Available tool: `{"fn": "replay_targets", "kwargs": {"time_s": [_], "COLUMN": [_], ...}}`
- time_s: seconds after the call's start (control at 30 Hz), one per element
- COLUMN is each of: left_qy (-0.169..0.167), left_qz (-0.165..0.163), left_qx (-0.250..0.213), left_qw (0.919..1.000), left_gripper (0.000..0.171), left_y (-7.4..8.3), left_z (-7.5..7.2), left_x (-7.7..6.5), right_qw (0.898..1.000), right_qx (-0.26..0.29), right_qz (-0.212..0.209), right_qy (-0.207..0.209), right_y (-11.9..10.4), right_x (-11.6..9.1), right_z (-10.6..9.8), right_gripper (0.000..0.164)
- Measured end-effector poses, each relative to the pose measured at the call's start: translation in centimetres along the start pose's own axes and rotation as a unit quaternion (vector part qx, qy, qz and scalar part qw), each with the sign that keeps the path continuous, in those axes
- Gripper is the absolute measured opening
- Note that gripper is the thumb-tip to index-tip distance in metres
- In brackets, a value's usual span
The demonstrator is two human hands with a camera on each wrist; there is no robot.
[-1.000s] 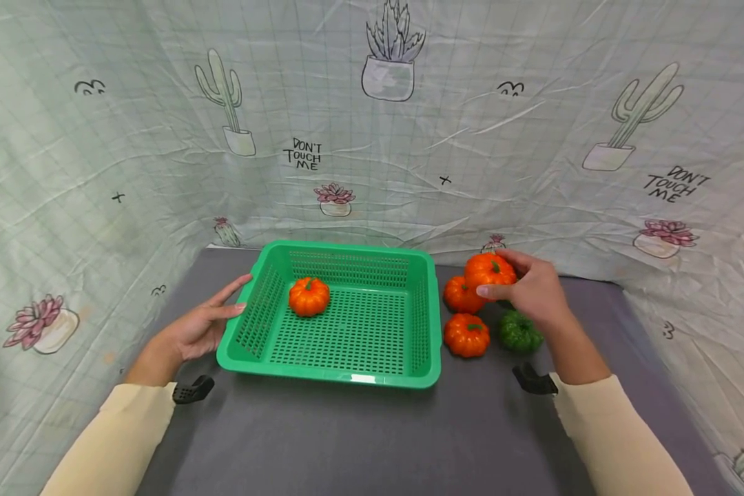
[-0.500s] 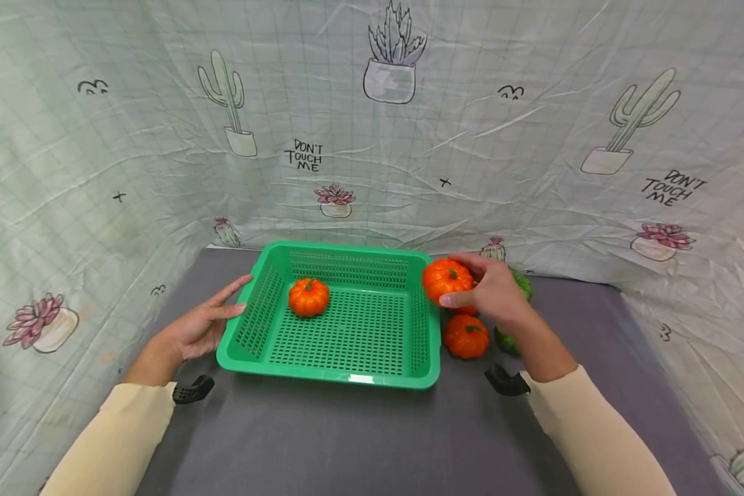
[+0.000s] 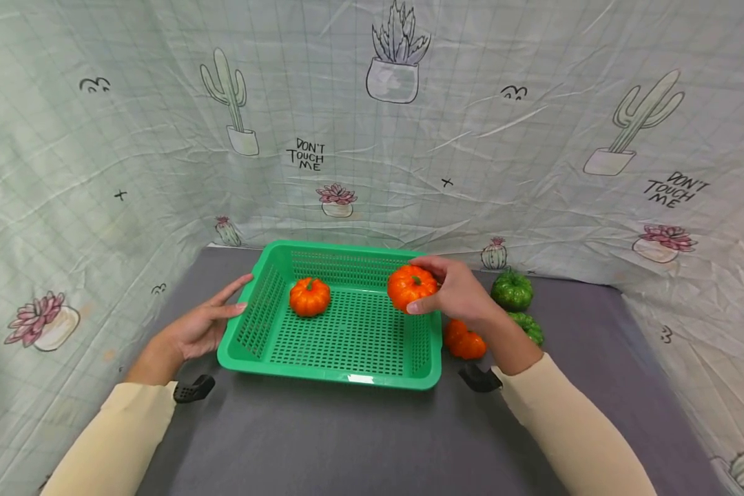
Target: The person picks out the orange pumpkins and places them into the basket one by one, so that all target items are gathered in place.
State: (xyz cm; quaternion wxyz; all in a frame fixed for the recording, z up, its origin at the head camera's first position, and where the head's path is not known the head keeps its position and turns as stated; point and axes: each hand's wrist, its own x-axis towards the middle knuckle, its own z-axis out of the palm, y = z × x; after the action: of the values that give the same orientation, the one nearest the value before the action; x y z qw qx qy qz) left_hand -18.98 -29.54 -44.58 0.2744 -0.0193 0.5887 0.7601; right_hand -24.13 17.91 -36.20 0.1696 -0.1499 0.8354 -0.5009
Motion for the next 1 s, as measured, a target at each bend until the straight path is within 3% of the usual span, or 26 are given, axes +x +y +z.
{"fn": "replay_targets", "kwargs": {"time_s": [0.47,1.0], "left_qy": [0.006,-0.009], "left_qz": [0.002,0.006], "left_qx": [0.001,0.002], "left_qw": [1.0,0.9999], "left_gripper": [0.078,0.078], "left_y": [-0.1,0.1], "left_z": [0.1,0.0], "left_x": [0.1,0.1], "right_qw": [0.999,0.993], "right_qx": [0.03,0.048], "right_qz": [-0.009,-0.023], "right_qy": [-0.042,-0.104], "right_y": [-0.8,-1.8], "right_x": [1.0,2.3], "right_z": [2.7,5.1], "right_gripper": [0.084,0.08]}}
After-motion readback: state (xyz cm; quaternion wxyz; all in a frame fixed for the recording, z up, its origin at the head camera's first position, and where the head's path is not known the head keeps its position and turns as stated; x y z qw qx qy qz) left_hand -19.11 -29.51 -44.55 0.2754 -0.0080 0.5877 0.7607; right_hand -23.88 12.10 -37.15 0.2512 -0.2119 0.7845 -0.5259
